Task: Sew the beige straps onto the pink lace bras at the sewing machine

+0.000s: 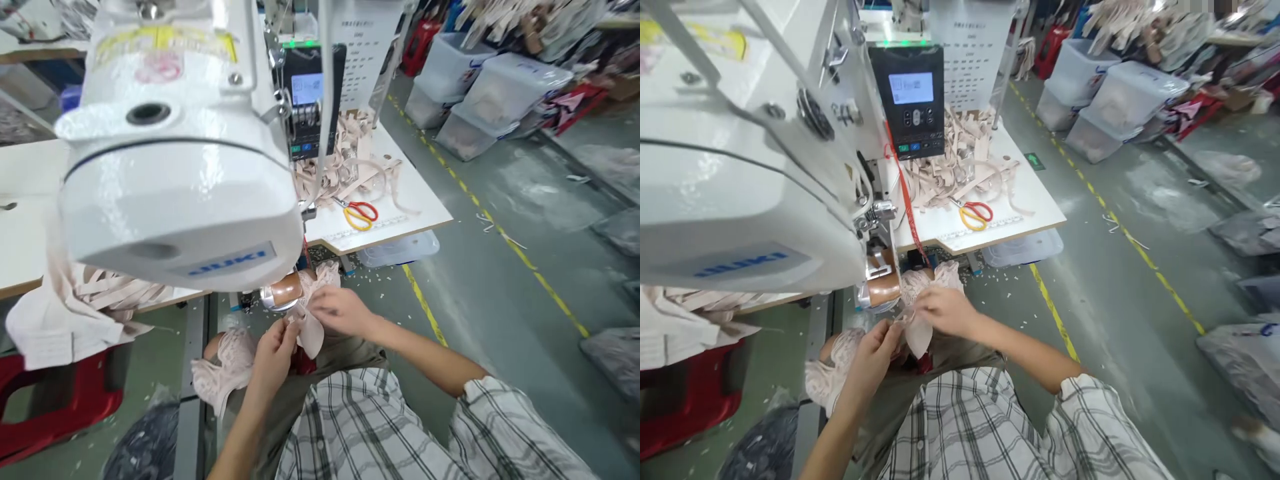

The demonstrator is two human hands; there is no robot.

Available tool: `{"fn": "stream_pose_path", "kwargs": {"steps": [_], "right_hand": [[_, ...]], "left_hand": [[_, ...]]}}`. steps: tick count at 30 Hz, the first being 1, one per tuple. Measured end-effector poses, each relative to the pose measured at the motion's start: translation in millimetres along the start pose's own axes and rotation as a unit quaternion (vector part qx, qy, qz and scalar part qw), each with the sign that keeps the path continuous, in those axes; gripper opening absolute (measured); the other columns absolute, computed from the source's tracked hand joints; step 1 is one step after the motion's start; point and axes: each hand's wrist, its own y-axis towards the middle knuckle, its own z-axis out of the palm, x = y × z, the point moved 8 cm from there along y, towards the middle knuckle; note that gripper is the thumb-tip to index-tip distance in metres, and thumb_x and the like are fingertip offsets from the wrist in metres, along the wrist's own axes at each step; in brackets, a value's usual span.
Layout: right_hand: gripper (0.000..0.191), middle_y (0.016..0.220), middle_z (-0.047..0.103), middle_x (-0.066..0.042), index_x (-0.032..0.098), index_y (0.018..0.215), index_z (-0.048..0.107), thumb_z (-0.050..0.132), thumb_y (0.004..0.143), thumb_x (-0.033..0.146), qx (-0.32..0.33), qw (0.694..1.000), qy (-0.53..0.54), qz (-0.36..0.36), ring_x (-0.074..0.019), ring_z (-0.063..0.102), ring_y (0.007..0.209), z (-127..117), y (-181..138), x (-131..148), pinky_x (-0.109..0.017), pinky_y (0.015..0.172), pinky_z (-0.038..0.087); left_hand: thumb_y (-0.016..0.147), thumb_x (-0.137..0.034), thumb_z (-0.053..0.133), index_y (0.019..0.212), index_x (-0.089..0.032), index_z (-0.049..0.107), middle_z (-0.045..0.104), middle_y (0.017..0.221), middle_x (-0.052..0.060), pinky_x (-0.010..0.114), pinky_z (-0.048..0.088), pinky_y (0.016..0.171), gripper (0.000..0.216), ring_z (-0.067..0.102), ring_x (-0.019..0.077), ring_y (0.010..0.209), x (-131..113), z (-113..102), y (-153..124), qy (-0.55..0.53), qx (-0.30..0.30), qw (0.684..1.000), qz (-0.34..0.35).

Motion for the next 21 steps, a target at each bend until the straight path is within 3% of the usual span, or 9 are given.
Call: {"fn": "stream_pose_path", "kwargs": {"steps": [2,3,5,9,11,14,17,19,21], "right_hand": [[0.025,0.111,0.07,-0.011,0.019,0.111,0.067,0.047,0.097,0.024,-0.041,0.988,-0.113,0.094,-0.0221,0.064,0.105,-43.8,22.1,-43.5,-0.036,0.092,0.052],[0.03,0.12,0.067,-0.014,0.016,0.121,0.063,0.046,0.097,0.022,-0.053,0.967,-0.194,0.159,-0.0256,0.061,0.112,-68.8,33.2,-66.5,-0.04,0.095,0.049],[0.039,0.124,0.063,-0.02,0.013,0.132,0.055,0.042,0.096,0.018,0.006,0.893,-0.347,0.285,-0.0302,0.058,0.114,-106.8,52.8,-108.1,-0.041,0.092,0.047],[0.036,0.111,0.066,-0.025,0.008,0.124,0.06,0.048,0.093,0.02,0.091,0.875,-0.362,0.308,-0.0348,0.063,0.097,-131.3,84.5,-133.1,-0.039,0.078,0.045],[0.034,0.108,0.067,-0.024,0.008,0.122,0.06,0.05,0.092,0.021,0.119,0.871,-0.365,0.308,-0.0332,0.064,0.093,-130.6,82.2,-128.8,-0.038,0.074,0.043],[0.035,0.105,0.068,-0.021,0.008,0.12,0.057,0.052,0.091,0.027,0.11,0.871,-0.352,0.325,-0.0294,0.064,0.089,-130.0,52.5,-107.7,-0.036,0.07,0.043],[0.035,0.099,0.069,-0.013,0.015,0.114,0.055,0.057,0.082,0.029,0.026,0.912,-0.202,0.357,-0.0223,0.063,0.075,-125.0,0.5,-72.4,-0.034,0.064,0.048],[0.041,0.095,0.069,-0.01,0.019,0.119,0.054,0.055,0.081,0.033,0.067,0.946,-0.073,0.309,-0.0203,0.062,0.067,-98.9,-28.8,-37.8,-0.034,0.058,0.052],[0.039,0.095,0.068,-0.008,0.023,0.117,0.059,0.06,0.08,0.034,0.14,0.963,-0.051,0.224,-0.02,0.062,0.069,-71.1,-47.9,2.0,-0.033,0.055,0.053]], "left_hand": [[0.09,-0.057,0.05,0.063,-0.022,0.042,0.038,0.053,-0.007,0.024,0.033,0.048,0.045,0.037,0.0111,0.05,3.8,-4.8,-0.2,-0.019,-0.011,1.0,-0.005],[0.088,-0.056,0.053,0.061,-0.022,0.041,0.037,0.053,-0.007,0.023,0.031,0.048,0.045,0.035,0.0106,0.05,3.6,-8.2,-1.2,-0.032,-0.024,0.999,-0.007],[0.085,-0.053,0.059,0.058,-0.022,0.039,0.035,0.052,-0.007,0.023,0.027,0.047,0.046,0.031,0.0096,0.049,1.0,-11.7,-4.0,-0.09,-0.041,0.995,-0.017],[0.078,-0.058,0.065,0.059,-0.021,0.042,0.036,0.051,-0.007,0.022,0.03,0.05,0.047,0.033,0.0091,0.051,-5.7,-9.0,-4.8,-0.226,-0.036,0.972,-0.045],[0.075,-0.062,0.065,0.061,-0.02,0.047,0.042,0.054,-0.005,0.023,0.034,0.053,0.048,0.038,0.0097,0.053,-6.0,-10.3,-3.9,-0.25,-0.035,0.966,-0.057],[0.072,-0.064,0.067,0.063,-0.018,0.053,0.05,0.058,-0.002,0.023,0.034,0.053,0.048,0.044,0.0106,0.056,-2.8,-15.8,-5.1,-0.282,-0.034,0.956,-0.07],[0.073,-0.061,0.069,0.066,-0.017,0.059,0.057,0.063,0.0,0.023,0.033,0.052,0.046,0.047,0.0108,0.058,-0.4,-19.8,-7.6,-0.308,-0.025,0.948,-0.075],[0.075,-0.057,0.069,0.068,-0.016,0.061,0.06,0.065,0.001,0.022,0.034,0.053,0.042,0.047,0.0105,0.059,-1.2,-20.0,-8.1,-0.318,-0.01,0.946,-0.07],[0.077,-0.054,0.068,0.068,-0.016,0.062,0.061,0.066,0.002,0.022,0.033,0.053,0.04,0.046,0.01,0.059,-2.9,-20.2,-7.8,-0.31,-0.003,0.949,-0.063]]}}
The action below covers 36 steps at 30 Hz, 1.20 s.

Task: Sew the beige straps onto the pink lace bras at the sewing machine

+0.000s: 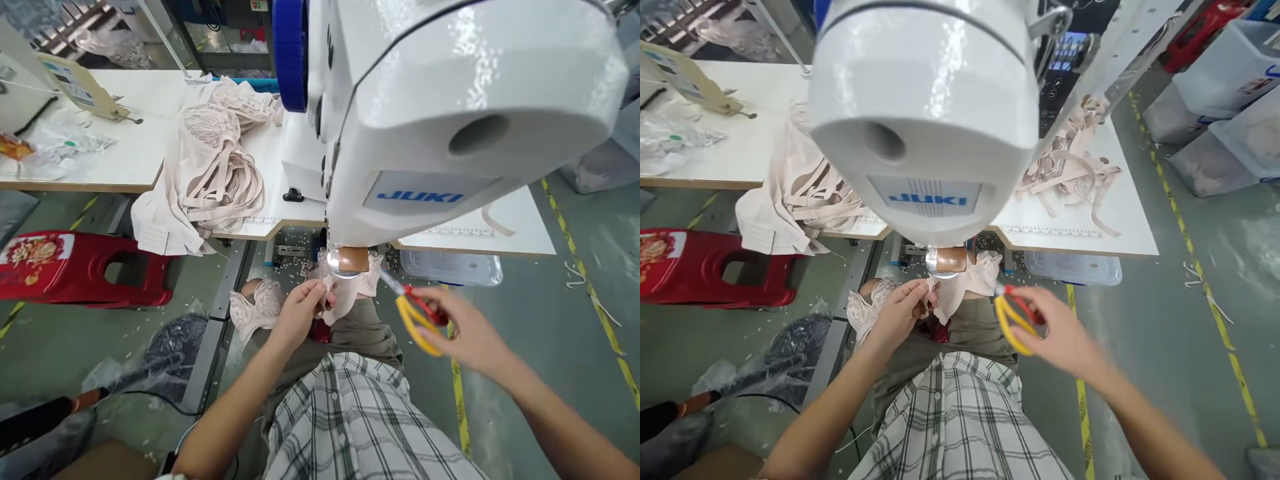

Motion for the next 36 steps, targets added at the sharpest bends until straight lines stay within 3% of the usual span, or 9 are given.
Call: {"fn": "stream_pose_path", "kwargs": {"steps": [2,5,11,15,20,25,29,36], "right_hand": [[0.031,0.101,0.069,-0.009,0.024,0.113,0.062,0.06,0.083,0.032,0.034,0.998,-0.016,-0.059,-0.0187,0.063,0.07,21.7,-14.7,25.9,-0.03,0.053,0.052],[0.027,0.11,0.069,-0.01,0.022,0.114,0.061,0.057,0.088,0.03,0.031,0.993,-0.044,-0.105,-0.0181,0.065,0.074,36.4,-12.2,48.0,-0.031,0.058,0.055],[0.027,0.11,0.07,-0.011,0.019,0.116,0.062,0.057,0.091,0.028,0.033,0.984,-0.082,-0.157,-0.0196,0.068,0.075,46.3,6.7,57.2,-0.032,0.062,0.055],[0.026,0.104,0.071,-0.007,0.022,0.117,0.063,0.053,0.094,0.03,0.064,0.986,-0.068,-0.141,-0.0167,0.064,0.064,47.9,4.0,49.0,-0.03,0.055,0.051],[0.028,0.082,0.065,-0.003,0.024,0.114,0.063,0.057,0.087,0.028,0.028,0.996,-0.002,-0.09,-0.015,0.057,0.057,36.8,-2.7,36.0,-0.028,0.051,0.049],[0.04,0.098,0.066,-0.006,0.024,0.114,0.06,0.064,0.074,0.025,0.038,0.995,0.043,-0.084,-0.0151,0.058,0.064,43.5,-4.6,39.4,-0.029,0.057,0.051],[0.041,0.1,0.067,-0.007,0.023,0.114,0.059,0.065,0.073,0.027,0.05,0.994,0.041,-0.09,-0.0168,0.06,0.068,53.3,2.1,47.0,-0.031,0.06,0.052],[0.039,0.106,0.069,-0.009,0.022,0.114,0.06,0.064,0.077,0.032,0.076,0.993,0.036,-0.081,-0.0208,0.065,0.077,62.1,19.9,61.5,-0.034,0.066,0.054]], "left_hand": [[0.08,-0.053,0.066,0.067,-0.016,0.062,0.059,0.065,0.001,0.022,0.032,0.052,0.039,0.044,0.0095,0.057,-2.3,0.7,-0.2,0.026,-0.003,1.0,0.008],[0.085,-0.051,0.061,0.066,-0.017,0.061,0.056,0.062,-0.001,0.022,0.03,0.05,0.039,0.038,0.0088,0.053,-6.2,3.8,-2.4,0.083,-0.007,0.996,0.018],[0.089,-0.045,0.054,0.066,-0.018,0.06,0.051,0.058,-0.003,0.024,0.032,0.052,0.035,0.038,0.0097,0.051,-11.2,10.3,-8.3,0.148,0.001,0.988,0.031],[0.088,-0.041,0.055,0.064,-0.019,0.057,0.052,0.06,-0.002,0.024,0.033,0.053,0.033,0.041,0.0104,0.054,-11.3,6.5,-9.0,0.158,0.0,0.987,0.018],[0.076,-0.038,0.062,0.064,-0.016,0.06,0.053,0.06,-0.001,0.023,0.024,0.048,0.025,0.033,0.007,0.048,-2.8,2.8,-6.9,0.008,0.026,0.999,-0.028],[0.067,-0.053,0.073,0.068,-0.016,0.061,0.047,0.054,-0.004,0.021,0.016,0.044,0.039,0.026,0.0044,0.044,4.4,-2.2,-3.3,-0.045,0.0,0.998,-0.043],[0.063,-0.059,0.078,0.067,-0.017,0.059,0.042,0.05,-0.008,0.021,0.014,0.043,0.047,0.024,0.0039,0.043,4.8,-5.7,-3.0,-0.045,-0.027,0.998,-0.023],[0.071,-0.056,0.076,0.058,-0.017,0.053,0.044,0.05,-0.006,0.021,0.021,0.046,0.047,0.03,0.0051,0.046,0.8,-10.5,-7.4,0.017,-0.033,0.999,0.015]]}}
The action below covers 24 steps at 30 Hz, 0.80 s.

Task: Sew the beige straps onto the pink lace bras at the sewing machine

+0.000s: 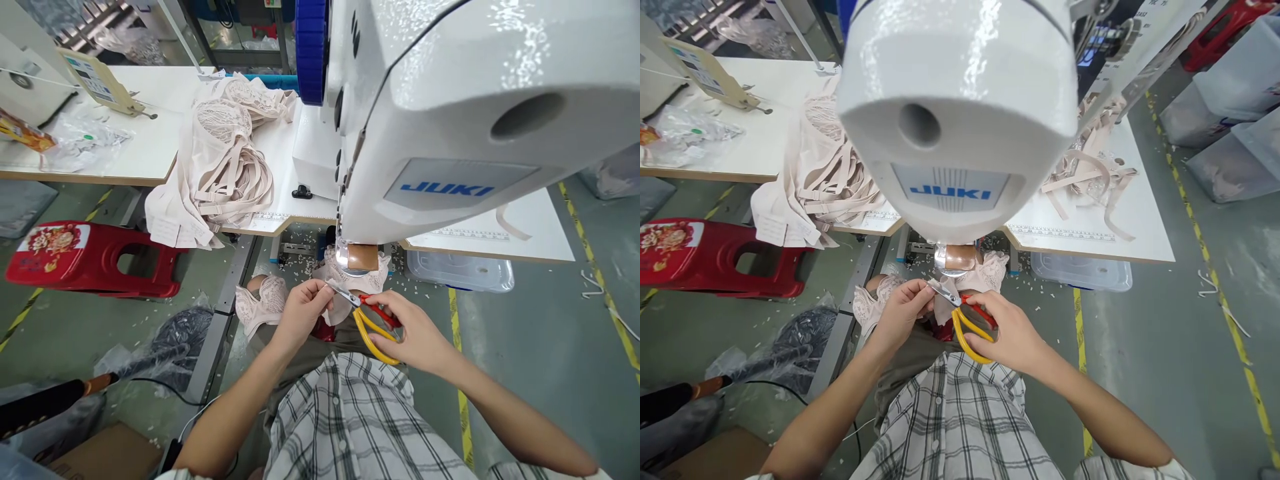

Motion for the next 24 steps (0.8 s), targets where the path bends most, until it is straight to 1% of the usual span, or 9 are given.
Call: {"fn": "stream_pose_path", "kwargs": {"steps": [5,7,9,11,14,17,20,22,24], "right_hand": [[0.034,0.107,0.07,-0.009,0.023,0.114,0.063,0.063,0.081,0.033,0.023,0.999,0.022,0.019,-0.0191,0.066,0.076,1.2,4.7,-1.8,-0.03,0.06,0.053],[0.033,0.108,0.071,-0.008,0.024,0.115,0.063,0.063,0.082,0.032,0.024,0.999,0.021,0.022,-0.0194,0.067,0.078,0.8,4.4,-3.7,-0.029,0.061,0.053],[0.031,0.104,0.072,-0.007,0.024,0.115,0.065,0.061,0.085,0.033,0.02,0.999,0.013,0.023,-0.019,0.066,0.075,0.2,2.2,-5.4,-0.03,0.062,0.053],[0.03,0.096,0.072,-0.005,0.025,0.115,0.066,0.059,0.087,0.034,0.017,0.999,0.013,0.025,-0.0173,0.064,0.068,-0.3,-2.8,-7.1,-0.03,0.061,0.053],[0.029,0.087,0.069,-0.004,0.027,0.115,0.067,0.058,0.09,0.037,-0.002,0.999,0.019,0.034,-0.0156,0.06,0.06,-7.4,-15.5,-13.8,-0.03,0.056,0.051],[0.03,0.078,0.065,-0.003,0.029,0.114,0.068,0.057,0.089,0.042,-0.029,0.998,0.003,0.059,-0.0163,0.057,0.055,-28.3,-24.6,-30.8,-0.03,0.05,0.049],[0.033,0.075,0.065,-0.004,0.029,0.113,0.069,0.058,0.089,0.049,-0.061,0.992,-0.063,0.096,-0.0194,0.057,0.055,-65.7,-15.1,-55.9,-0.033,0.049,0.047],[0.036,0.081,0.067,-0.008,0.027,0.113,0.07,0.056,0.089,0.051,-0.109,0.979,-0.135,0.108,-0.0242,0.061,0.062,-98.0,0.0,-67.0,-0.038,0.054,0.049],[0.034,0.092,0.069,-0.013,0.023,0.112,0.069,0.053,0.091,0.046,-0.169,0.959,-0.208,0.087,-0.0322,0.065,0.081,-124.0,14.0,-64.0,-0.046,0.07,0.052]], "left_hand": [[0.081,-0.055,0.066,0.063,-0.018,0.053,0.049,0.057,-0.004,0.022,0.025,0.048,0.043,0.035,0.0071,0.047,-1.3,-6.8,-1.1,0.08,0.002,0.997,0.021],[0.084,-0.053,0.063,0.065,-0.018,0.054,0.051,0.059,-0.003,0.023,0.026,0.048,0.041,0.036,0.0076,0.048,-2.5,-7.5,-1.8,0.103,0.004,0.994,0.027],[0.086,-0.052,0.061,0.065,-0.018,0.055,0.05,0.059,-0.003,0.023,0.027,0.049,0.04,0.036,0.0082,0.049,-4.2,-7.2,-2.7,0.118,0.002,0.992,0.031],[0.086,-0.051,0.062,0.066,-0.018,0.055,0.049,0.058,-0.004,0.023,0.029,0.05,0.039,0.037,0.0086,0.05,-5.7,-6.9,-3.4,0.113,-0.004,0.993,0.033],[0.081,-0.049,0.068,0.064,-0.018,0.054,0.045,0.056,-0.006,0.023,0.028,0.05,0.038,0.036,0.0079,0.051,-7.5,-8.4,-3.6,0.066,-0.025,0.997,0.036],[0.073,-0.051,0.075,0.062,-0.018,0.054,0.039,0.052,-0.008,0.022,0.023,0.049,0.041,0.029,0.0064,0.049,-5.4,-7.9,-2.1,-0.006,-0.033,0.999,0.023],[0.07,-0.054,0.075,0.063,-0.018,0.055,0.036,0.049,-0.009,0.022,0.02,0.047,0.042,0.025,0.0057,0.047,-3.2,-1.9,0.4,-0.039,-0.017,0.999,0.007],[0.07,-0.056,0.074,0.065,-0.018,0.055,0.036,0.049,-0.009,0.022,0.018,0.047,0.043,0.025,0.0055,0.046,-3.7,3.0,1.4,-0.042,-0.005,0.999,0.003],[0.071,-0.055,0.072,0.067,-0.018,0.056,0.041,0.052,-0.007,0.021,0.019,0.046,0.041,0.027,0.0054,0.046,-5.6,7.2,1.3,-0.042,0.005,0.999,-0.001]]}}
